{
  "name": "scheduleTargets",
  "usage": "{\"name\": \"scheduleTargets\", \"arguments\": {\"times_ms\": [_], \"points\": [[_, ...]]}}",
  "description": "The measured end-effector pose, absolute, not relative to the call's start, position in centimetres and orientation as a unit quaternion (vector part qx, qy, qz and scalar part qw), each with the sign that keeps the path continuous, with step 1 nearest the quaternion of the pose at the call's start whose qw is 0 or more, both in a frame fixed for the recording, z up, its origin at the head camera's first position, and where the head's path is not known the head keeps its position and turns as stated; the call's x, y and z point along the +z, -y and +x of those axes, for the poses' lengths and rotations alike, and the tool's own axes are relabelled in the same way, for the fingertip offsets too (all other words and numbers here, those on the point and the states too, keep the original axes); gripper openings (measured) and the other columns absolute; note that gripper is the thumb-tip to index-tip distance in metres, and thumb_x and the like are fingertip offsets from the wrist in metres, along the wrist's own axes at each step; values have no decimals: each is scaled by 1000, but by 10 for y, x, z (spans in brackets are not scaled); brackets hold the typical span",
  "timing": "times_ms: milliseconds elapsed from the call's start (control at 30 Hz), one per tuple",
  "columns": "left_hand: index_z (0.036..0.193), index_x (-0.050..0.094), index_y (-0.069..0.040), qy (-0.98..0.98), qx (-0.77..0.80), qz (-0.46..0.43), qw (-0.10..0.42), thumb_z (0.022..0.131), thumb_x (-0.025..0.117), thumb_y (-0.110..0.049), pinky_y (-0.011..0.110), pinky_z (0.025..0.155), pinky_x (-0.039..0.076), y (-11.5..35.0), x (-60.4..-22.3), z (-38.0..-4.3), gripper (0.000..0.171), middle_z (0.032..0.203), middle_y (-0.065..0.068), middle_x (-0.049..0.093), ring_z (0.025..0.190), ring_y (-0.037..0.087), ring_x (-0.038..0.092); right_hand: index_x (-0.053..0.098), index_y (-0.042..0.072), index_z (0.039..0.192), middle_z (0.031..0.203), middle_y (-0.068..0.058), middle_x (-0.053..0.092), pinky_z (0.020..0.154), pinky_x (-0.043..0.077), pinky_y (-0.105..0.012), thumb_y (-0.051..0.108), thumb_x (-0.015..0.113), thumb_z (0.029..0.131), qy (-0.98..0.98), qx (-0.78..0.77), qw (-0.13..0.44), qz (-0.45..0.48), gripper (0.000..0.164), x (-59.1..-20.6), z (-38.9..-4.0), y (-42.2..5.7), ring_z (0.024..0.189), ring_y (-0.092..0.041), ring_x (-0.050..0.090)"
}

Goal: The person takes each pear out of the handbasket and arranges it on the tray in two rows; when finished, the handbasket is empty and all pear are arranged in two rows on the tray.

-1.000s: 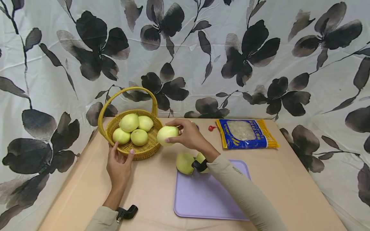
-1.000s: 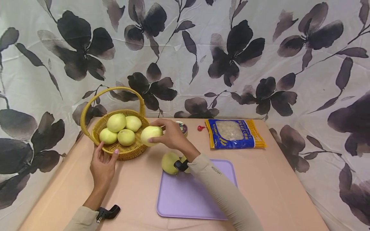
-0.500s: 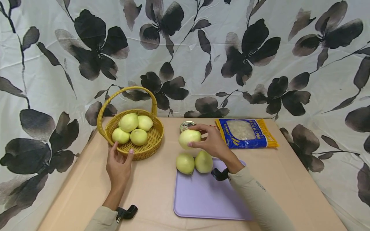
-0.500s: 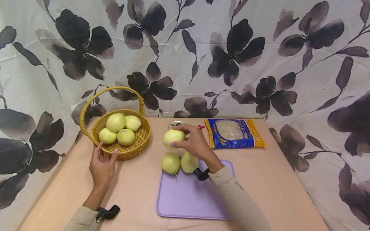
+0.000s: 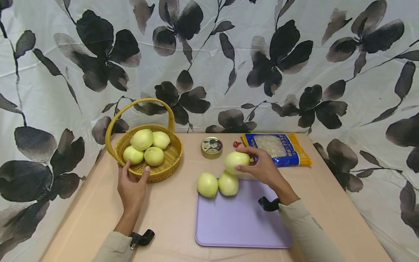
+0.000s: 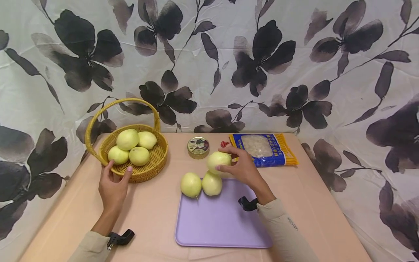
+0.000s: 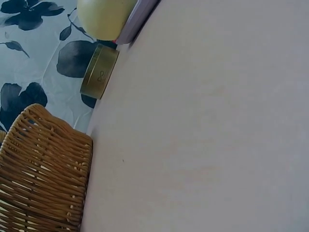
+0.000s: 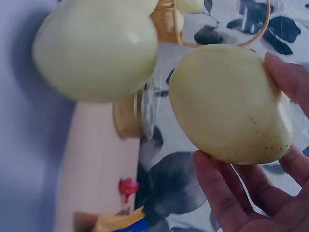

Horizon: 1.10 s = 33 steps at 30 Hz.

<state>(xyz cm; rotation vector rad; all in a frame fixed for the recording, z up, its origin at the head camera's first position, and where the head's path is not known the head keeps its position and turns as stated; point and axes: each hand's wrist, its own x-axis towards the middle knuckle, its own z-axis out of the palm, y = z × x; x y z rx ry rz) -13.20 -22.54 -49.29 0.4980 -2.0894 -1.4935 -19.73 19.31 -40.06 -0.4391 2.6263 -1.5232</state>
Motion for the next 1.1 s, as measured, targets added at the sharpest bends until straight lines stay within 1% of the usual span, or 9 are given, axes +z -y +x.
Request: {"name": "scheduleTargets", "arguments": {"times_ms": [167,267,433,567,700,800,900,967,1100], "points": [[166,38,-16,765,-563,178,257,98,78,-34,49,123,43,227,-495,-133,81,179,-4,6,165,23,19,71,16,139,141,-9,68,87,59,-20,30,92,85,-860,-494,39,-124,60,-411,-191,-215,109,-27,66],[166,38,-16,756,-576,174,256,98,79,-34,50,124,41,227,-494,-133,82,179,-4,5,165,23,19,70,14,140,141,-11,69,89,60,-18,28,92,86,-859,-495,43,-122,59,-419,-188,-228,113,-29,68],[165,38,-15,755,-578,172,257,97,80,-33,45,126,39,227,-495,-131,81,179,-5,7,165,22,20,72,11,135,134,-14,72,87,63,-24,23,92,86,-854,-498,61,-139,54,-430,-186,-245,111,-30,68],[165,38,-16,756,-576,173,260,98,79,-33,41,125,40,227,-496,-131,81,179,-5,7,164,22,21,74,13,131,128,-12,73,85,60,-29,23,92,85,-859,-481,89,-155,51,-438,-186,-256,107,-27,66],[165,38,-16,754,-579,171,260,98,79,-33,39,125,41,227,-496,-131,81,179,-5,6,164,23,21,73,13,132,130,-12,72,87,57,-31,23,92,84,-855,-473,132,-167,52,-447,-187,-263,108,-26,66],[165,38,-15,752,-581,171,260,97,80,-32,35,125,40,227,-496,-131,82,180,-4,5,164,23,21,72,13,133,140,-13,69,92,56,-34,24,92,85,-851,-467,163,-175,53,-454,-189,-266,115,-27,65],[166,38,-15,752,-581,170,259,97,80,-32,28,124,39,227,-496,-131,82,180,-4,5,164,23,21,72,14,134,148,-14,63,100,55,-40,27,91,86,-849,-459,185,-183,53,-459,-191,-268,125,-32,63],[166,38,-16,752,-582,169,260,97,80,-32,23,122,39,228,-497,-131,82,180,-4,5,165,23,21,70,12,136,149,-16,62,104,55,-45,26,90,87,-844,-462,194,-190,55,-461,-193,-267,130,-36,61],[166,37,-15,747,-587,163,265,98,80,-29,14,118,39,228,-498,-131,82,180,-4,4,165,24,20,63,8,143,148,-15,64,107,53,-45,22,89,88,-829,-484,197,-197,63,-463,-195,-266,135,-38,59]]}}
